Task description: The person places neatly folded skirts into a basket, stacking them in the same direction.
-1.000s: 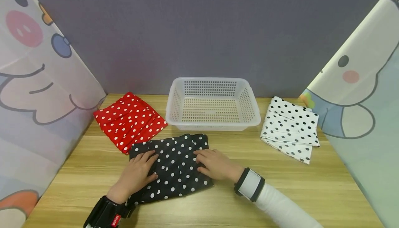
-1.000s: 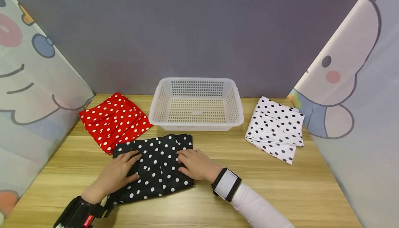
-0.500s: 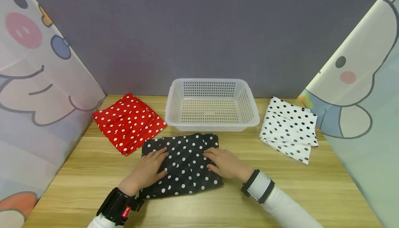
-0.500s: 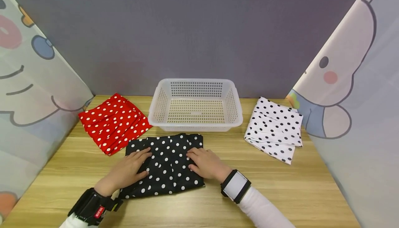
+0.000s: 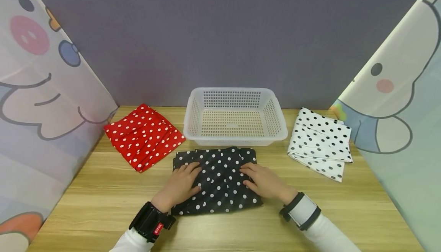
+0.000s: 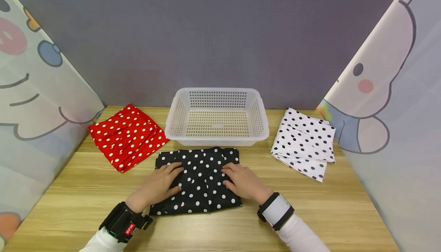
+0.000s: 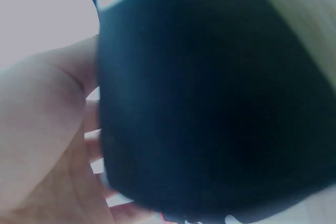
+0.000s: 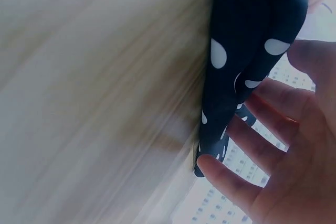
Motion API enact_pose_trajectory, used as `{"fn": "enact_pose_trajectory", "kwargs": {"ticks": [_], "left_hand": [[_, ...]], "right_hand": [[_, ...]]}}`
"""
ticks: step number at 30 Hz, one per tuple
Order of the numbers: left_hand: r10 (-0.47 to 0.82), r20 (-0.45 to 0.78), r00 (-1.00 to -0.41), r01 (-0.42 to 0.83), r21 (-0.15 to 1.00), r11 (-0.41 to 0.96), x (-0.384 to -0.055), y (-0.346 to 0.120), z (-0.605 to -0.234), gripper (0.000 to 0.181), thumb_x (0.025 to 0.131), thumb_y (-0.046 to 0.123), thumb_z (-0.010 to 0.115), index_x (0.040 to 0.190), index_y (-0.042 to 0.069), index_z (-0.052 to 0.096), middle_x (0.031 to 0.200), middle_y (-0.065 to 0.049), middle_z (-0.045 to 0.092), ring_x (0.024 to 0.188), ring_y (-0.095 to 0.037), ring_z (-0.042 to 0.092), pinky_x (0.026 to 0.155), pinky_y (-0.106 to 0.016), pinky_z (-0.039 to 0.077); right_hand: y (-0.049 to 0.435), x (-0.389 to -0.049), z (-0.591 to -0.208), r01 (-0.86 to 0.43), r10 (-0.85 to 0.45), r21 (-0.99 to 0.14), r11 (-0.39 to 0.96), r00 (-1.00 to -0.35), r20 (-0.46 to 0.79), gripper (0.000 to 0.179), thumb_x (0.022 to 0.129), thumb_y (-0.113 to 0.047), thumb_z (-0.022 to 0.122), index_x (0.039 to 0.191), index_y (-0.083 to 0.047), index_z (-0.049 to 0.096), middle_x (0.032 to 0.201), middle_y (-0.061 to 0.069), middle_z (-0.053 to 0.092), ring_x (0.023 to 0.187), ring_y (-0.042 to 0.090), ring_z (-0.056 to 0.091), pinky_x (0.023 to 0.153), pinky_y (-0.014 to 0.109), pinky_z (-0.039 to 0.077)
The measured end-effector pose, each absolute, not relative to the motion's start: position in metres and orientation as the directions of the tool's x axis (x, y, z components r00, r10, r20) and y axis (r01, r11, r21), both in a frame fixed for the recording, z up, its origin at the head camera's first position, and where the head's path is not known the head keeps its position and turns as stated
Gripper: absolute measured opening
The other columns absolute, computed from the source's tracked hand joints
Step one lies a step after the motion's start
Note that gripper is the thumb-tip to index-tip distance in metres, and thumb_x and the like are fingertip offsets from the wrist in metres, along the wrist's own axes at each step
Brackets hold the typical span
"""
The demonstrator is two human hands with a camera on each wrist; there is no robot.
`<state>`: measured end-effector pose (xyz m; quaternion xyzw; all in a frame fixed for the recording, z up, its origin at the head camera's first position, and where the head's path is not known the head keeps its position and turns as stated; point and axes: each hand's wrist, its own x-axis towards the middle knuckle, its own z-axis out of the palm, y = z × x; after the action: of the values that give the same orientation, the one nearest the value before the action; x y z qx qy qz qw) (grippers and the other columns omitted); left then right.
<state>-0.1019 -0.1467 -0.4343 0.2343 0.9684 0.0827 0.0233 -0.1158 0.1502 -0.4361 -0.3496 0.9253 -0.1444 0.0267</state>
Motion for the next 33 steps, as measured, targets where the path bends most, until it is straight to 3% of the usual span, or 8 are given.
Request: {"fn": "enact_pose_trajectory", "kwargs": {"ticks": [5,18,33], "left_hand": [[0.476,0.003,-0.88,0.471,0.151,0.869,-0.104,-0.135,-0.435,0.058,0.076,0.035,0.072,0.124,0.007,0.055,0.128,-0.01,0.048,0.111,-0.029,0.049,0.092,-0.047,0.043],[0.492,0.032,-0.87,0.489,0.18,0.853,-0.103,-0.113,-0.435,0.061,0.078,0.029,0.07,0.129,0.004,0.047,0.134,-0.012,0.049,0.116,-0.03,0.049,0.097,-0.046,0.041],[0.518,0.02,-0.855,0.513,0.175,0.84,-0.103,-0.096,-0.434,0.05,0.082,0.031,0.065,0.123,0.005,0.056,0.138,-0.012,0.045,0.12,-0.031,0.047,0.098,-0.047,0.039]], "right_hand": [[0.159,-0.114,-0.435,-0.632,-0.64,-0.286,0.72,-0.764,0.079,0.035,0.09,-0.024,0.058,0.117,-0.002,0.059,0.123,0.009,0.054,0.112,0.024,0.054,0.091,0.042,0.046],[0.18,-0.11,-0.438,-0.57,-0.56,-0.293,0.768,-0.819,0.126,0.031,0.088,-0.023,0.061,0.112,-0.005,0.063,0.121,0.013,0.054,0.107,0.028,0.057,0.088,0.044,0.048],[0.187,-0.103,-0.429,-0.457,-0.458,-0.317,0.831,-0.886,0.078,0.034,0.088,-0.021,0.06,0.115,0.0,0.061,0.124,0.019,0.052,0.111,0.033,0.054,0.092,0.047,0.045]]}}
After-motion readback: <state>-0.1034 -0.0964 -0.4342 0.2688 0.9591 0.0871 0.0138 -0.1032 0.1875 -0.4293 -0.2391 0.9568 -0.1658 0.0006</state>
